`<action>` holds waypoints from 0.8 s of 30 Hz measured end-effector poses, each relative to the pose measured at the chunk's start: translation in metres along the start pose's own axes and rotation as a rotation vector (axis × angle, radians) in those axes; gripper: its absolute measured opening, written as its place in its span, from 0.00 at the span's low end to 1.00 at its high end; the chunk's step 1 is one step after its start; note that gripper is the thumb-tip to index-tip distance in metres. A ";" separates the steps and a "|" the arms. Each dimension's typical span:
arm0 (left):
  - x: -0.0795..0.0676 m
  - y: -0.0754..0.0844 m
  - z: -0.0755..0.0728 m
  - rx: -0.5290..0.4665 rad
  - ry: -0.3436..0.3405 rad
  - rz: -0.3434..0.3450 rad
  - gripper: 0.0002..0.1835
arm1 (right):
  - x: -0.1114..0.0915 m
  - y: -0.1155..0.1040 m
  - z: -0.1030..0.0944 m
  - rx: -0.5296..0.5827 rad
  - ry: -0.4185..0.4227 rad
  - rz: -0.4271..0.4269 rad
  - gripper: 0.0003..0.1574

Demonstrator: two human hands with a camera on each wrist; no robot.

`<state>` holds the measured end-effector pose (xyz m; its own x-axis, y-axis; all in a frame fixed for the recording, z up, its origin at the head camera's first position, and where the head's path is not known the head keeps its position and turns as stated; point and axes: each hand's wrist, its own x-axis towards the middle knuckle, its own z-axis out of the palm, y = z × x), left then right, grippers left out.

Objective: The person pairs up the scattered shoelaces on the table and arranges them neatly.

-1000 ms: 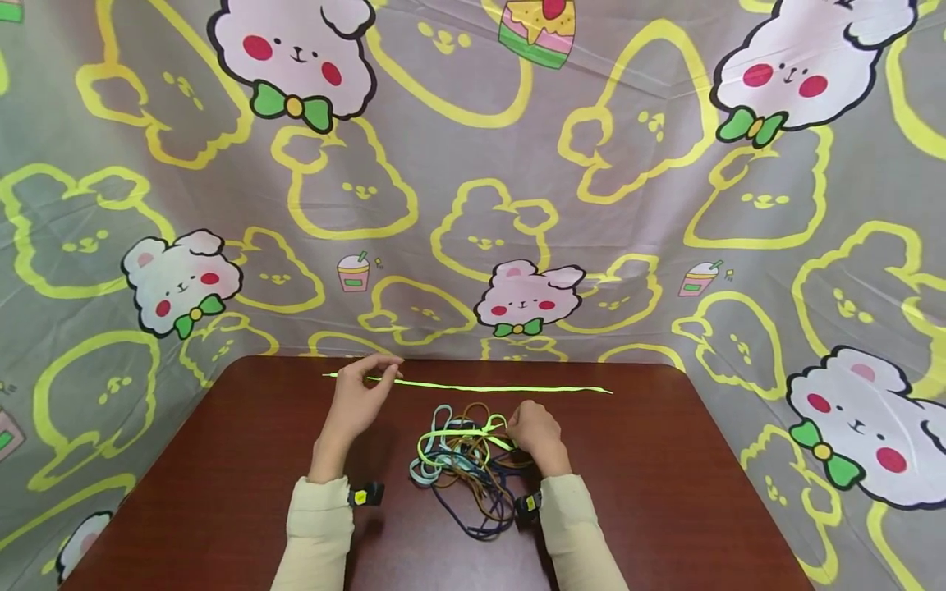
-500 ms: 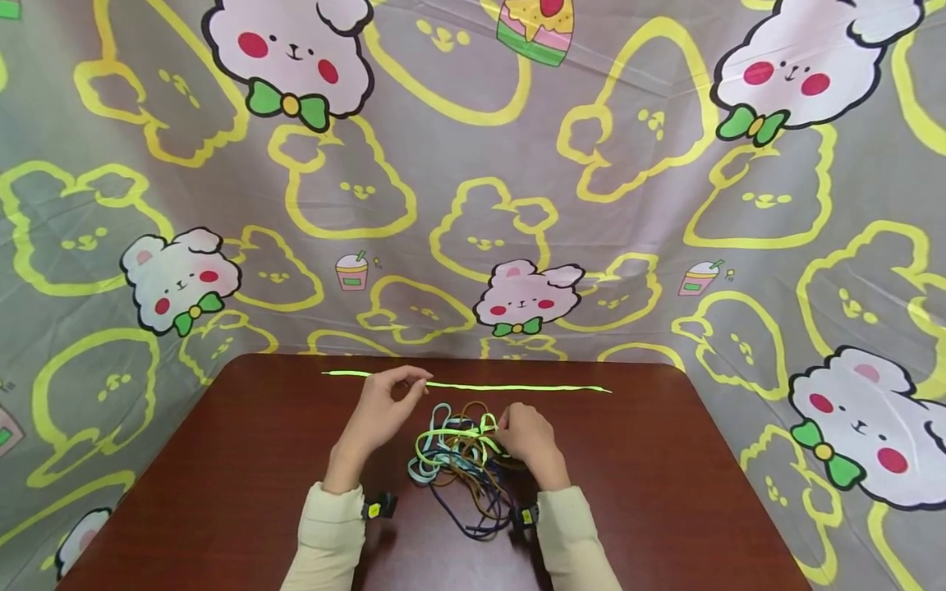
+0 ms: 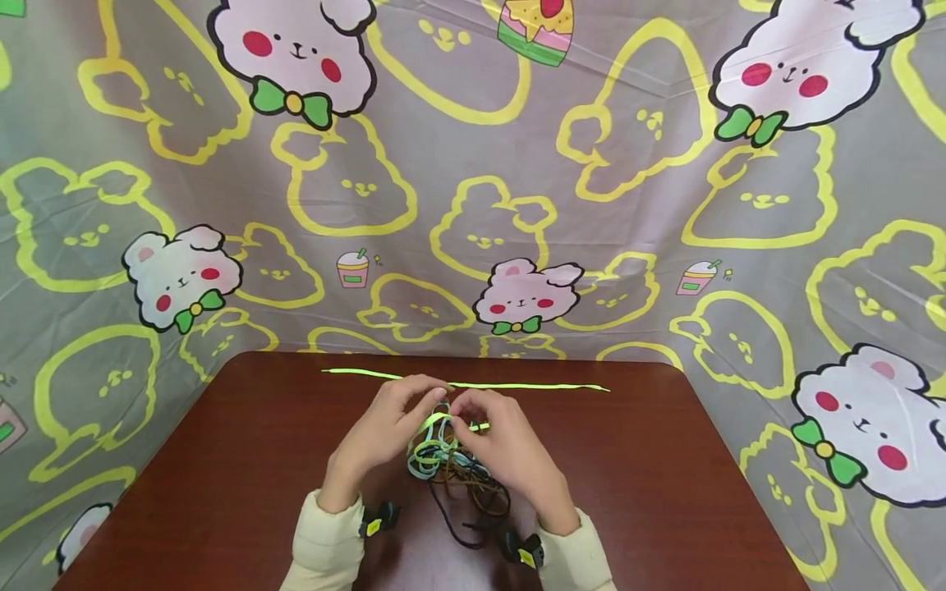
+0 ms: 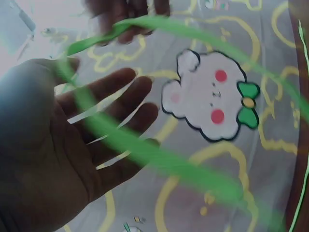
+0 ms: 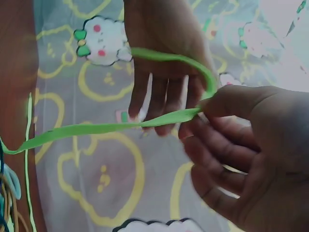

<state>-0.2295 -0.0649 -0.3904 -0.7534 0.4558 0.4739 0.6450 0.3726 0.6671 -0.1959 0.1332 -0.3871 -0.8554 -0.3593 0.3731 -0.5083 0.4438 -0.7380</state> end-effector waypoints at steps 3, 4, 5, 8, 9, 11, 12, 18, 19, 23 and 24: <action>-0.001 0.009 0.001 -0.057 -0.052 0.026 0.17 | -0.004 -0.011 0.000 0.031 0.085 -0.092 0.06; -0.002 0.012 0.001 -0.078 -0.070 0.031 0.18 | -0.005 -0.014 -0.001 0.029 0.117 -0.127 0.07; -0.002 0.015 0.000 -0.096 -0.087 0.038 0.19 | -0.007 -0.017 -0.001 0.026 0.148 -0.162 0.08; -0.006 0.023 -0.003 -0.145 -0.141 0.050 0.17 | -0.010 -0.024 -0.004 0.000 0.236 -0.261 0.10; -0.007 0.026 -0.004 -0.148 -0.158 0.051 0.15 | -0.011 -0.026 -0.005 0.004 0.258 -0.282 0.11; -0.008 0.031 -0.006 -0.167 -0.193 0.048 0.13 | -0.013 -0.028 -0.007 0.006 0.298 -0.317 0.13; -0.008 0.033 -0.007 -0.175 -0.214 0.050 0.13 | -0.014 -0.030 -0.009 0.014 0.316 -0.329 0.13; -0.007 0.038 -0.005 -0.218 -0.295 0.151 0.10 | -0.018 -0.042 -0.020 0.045 0.426 -0.361 0.17; -0.007 0.037 -0.003 -0.225 -0.309 0.170 0.09 | -0.019 -0.046 -0.022 0.041 0.443 -0.359 0.17; -0.006 0.037 0.001 -0.267 -0.412 0.160 0.07 | -0.019 -0.059 -0.032 0.021 0.512 -0.330 0.11; -0.006 0.037 0.001 -0.304 -0.455 0.136 0.07 | -0.020 -0.062 -0.035 0.018 0.525 -0.319 0.09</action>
<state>-0.2009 -0.0531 -0.3692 -0.4920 0.8110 0.3167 0.6161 0.0674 0.7848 -0.1508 0.1415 -0.3292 -0.5982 -0.0176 0.8011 -0.7496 0.3656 -0.5517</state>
